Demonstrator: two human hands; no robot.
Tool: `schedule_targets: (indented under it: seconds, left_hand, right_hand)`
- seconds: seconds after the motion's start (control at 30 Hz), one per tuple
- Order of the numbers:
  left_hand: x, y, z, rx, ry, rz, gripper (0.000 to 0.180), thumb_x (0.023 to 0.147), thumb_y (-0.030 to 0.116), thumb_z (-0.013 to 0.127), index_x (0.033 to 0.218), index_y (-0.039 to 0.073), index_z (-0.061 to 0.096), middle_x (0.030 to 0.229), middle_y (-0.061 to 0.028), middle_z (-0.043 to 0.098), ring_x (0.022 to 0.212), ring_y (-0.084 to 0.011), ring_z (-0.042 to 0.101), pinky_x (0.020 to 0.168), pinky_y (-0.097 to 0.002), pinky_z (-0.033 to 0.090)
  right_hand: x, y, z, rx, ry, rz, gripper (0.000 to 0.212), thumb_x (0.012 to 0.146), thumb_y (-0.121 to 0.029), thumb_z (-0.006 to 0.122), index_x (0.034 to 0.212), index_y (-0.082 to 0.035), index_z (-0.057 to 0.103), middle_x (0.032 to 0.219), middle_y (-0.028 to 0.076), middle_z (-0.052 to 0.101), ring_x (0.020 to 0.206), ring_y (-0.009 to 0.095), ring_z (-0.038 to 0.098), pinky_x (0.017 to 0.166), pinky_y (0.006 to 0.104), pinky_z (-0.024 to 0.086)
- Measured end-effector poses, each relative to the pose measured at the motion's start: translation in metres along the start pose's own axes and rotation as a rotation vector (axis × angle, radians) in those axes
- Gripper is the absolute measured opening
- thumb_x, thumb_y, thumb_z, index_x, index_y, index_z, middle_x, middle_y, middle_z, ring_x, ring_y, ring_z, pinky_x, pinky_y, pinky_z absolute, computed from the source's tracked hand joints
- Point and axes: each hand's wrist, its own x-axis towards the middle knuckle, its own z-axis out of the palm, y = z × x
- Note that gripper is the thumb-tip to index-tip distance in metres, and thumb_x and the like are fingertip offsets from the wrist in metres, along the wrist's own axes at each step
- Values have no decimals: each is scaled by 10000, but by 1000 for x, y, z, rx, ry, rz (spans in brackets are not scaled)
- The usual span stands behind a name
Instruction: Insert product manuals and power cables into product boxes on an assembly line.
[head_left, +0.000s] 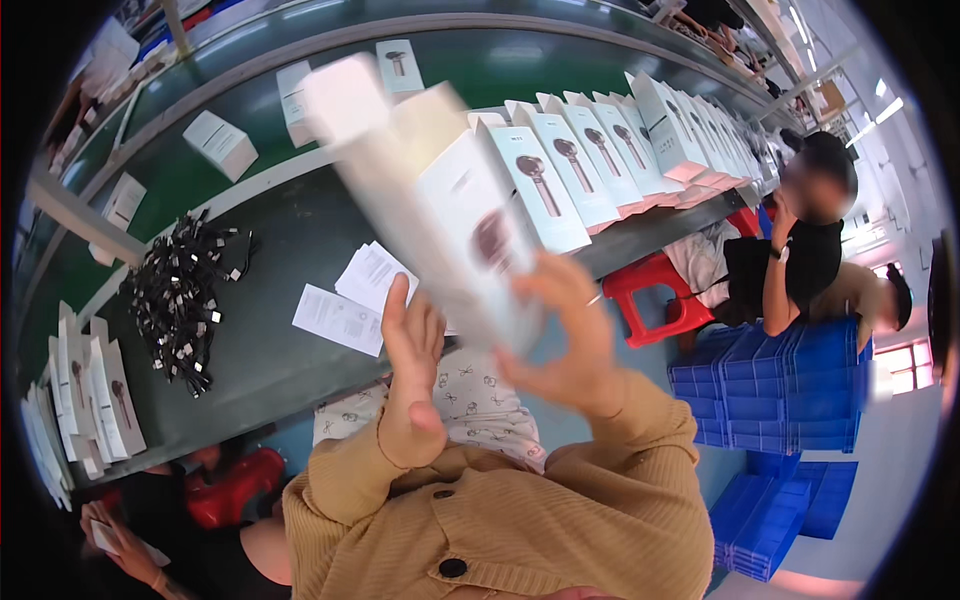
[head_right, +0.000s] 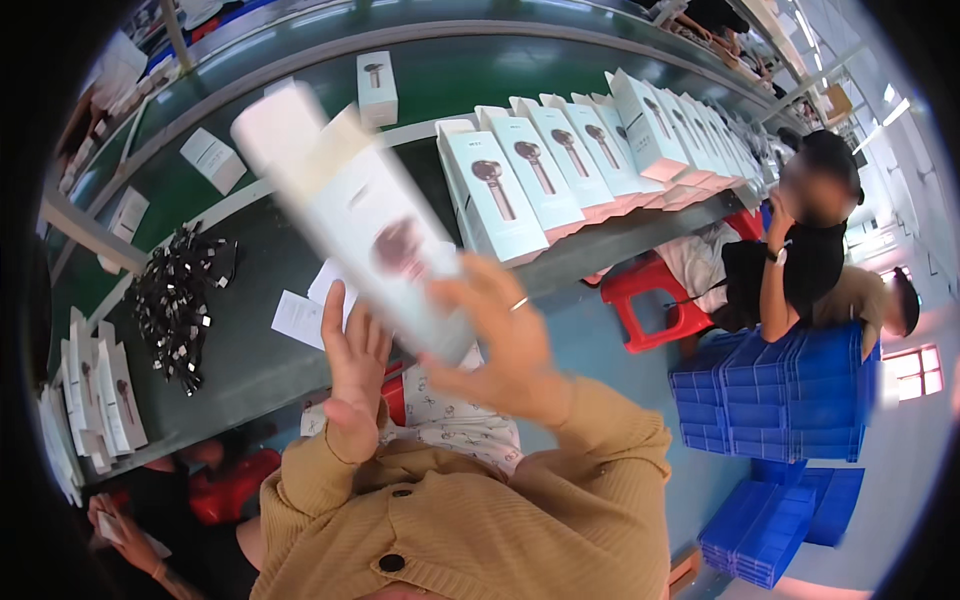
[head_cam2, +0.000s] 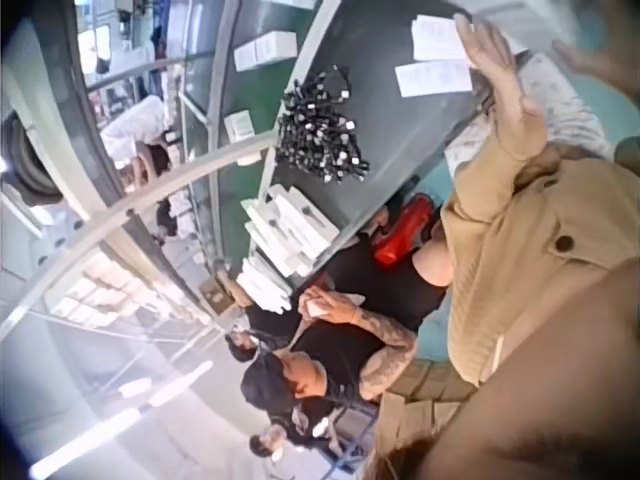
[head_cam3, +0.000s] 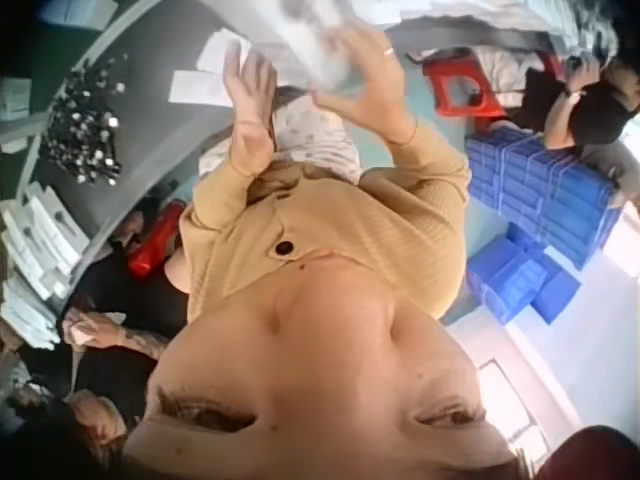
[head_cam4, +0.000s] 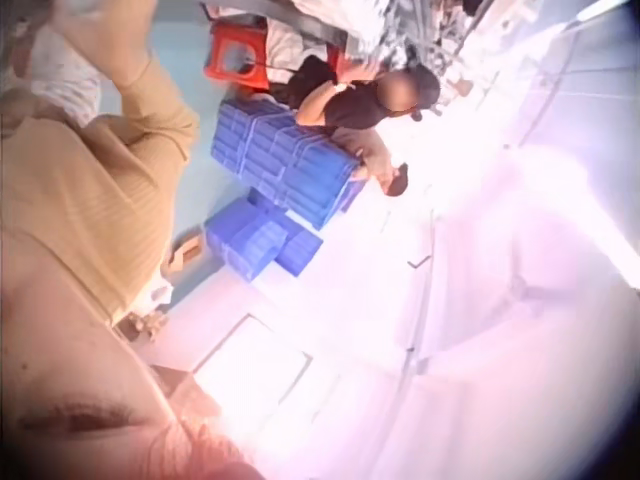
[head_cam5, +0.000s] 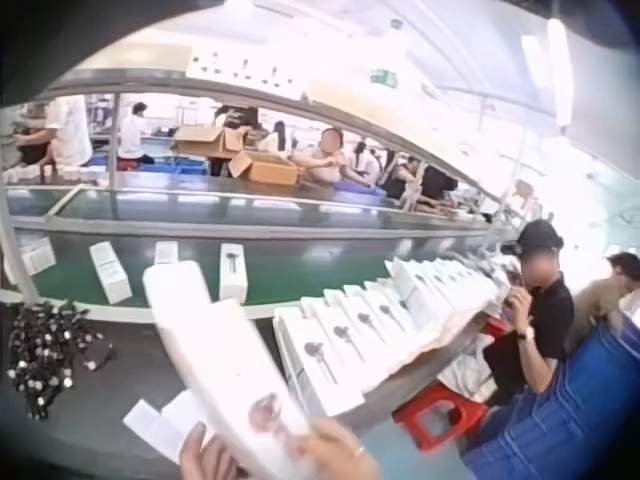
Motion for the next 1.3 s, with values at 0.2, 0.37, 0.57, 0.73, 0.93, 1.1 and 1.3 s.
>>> schedule_targets:
  seconds: [0.2,0.37,0.57,0.73,0.93,1.1,1.3]
  left_hand:
    - [-4,16,-52,202,191,20,927,831,417,676,1483,59,122,1524,-158,194,1378,-352,282,1096,-472,239]
    - [-51,45,-130,571,649,107,792,815,228,686,1450,59,243,1487,-134,296,1350,-316,330,1081,-455,252]
    - [-89,74,-252,1724,969,151,734,777,257,729,1373,14,375,1388,-240,372,1274,-385,385,1057,-450,299]
    - [-105,81,-279,2142,943,-199,760,747,517,687,1304,42,482,1330,-174,460,1248,-358,404,965,-519,354]
    - [-122,88,-311,2122,1146,-578,857,733,464,719,1396,67,347,1337,-170,445,1243,-376,405,934,-565,377]
    - [-134,96,-299,2063,1165,-484,815,724,359,738,1386,61,370,1284,-170,470,1171,-381,451,939,-523,389]
    - [-174,104,-304,1674,1258,-206,827,710,242,768,1375,-21,352,1228,-208,462,1113,-375,482,959,-448,400]
  right_hand:
    - [56,88,-74,-448,208,166,463,739,-153,711,1160,-41,554,1023,150,626,906,316,623,756,353,487]
    - [84,198,-110,-858,68,233,458,758,-314,685,1137,-70,610,1032,189,653,953,361,619,835,439,476]
    - [77,175,-101,-1011,196,-101,434,782,-237,703,1160,-43,614,1218,220,569,1110,403,538,905,462,451]
    - [37,55,26,-227,-274,-502,497,621,-147,763,1078,-22,613,1067,152,602,963,328,582,745,440,428]
    - [-21,-6,143,-322,-537,-505,556,691,-216,741,1178,-7,574,1218,232,526,1153,335,491,874,473,379]
    - [-36,-6,151,-294,-483,-627,415,731,-54,590,1136,36,591,1095,173,542,1105,321,508,851,463,387]
    - [-29,11,153,-14,-425,-631,325,706,-40,611,1028,3,641,1000,115,573,963,274,556,740,385,429]
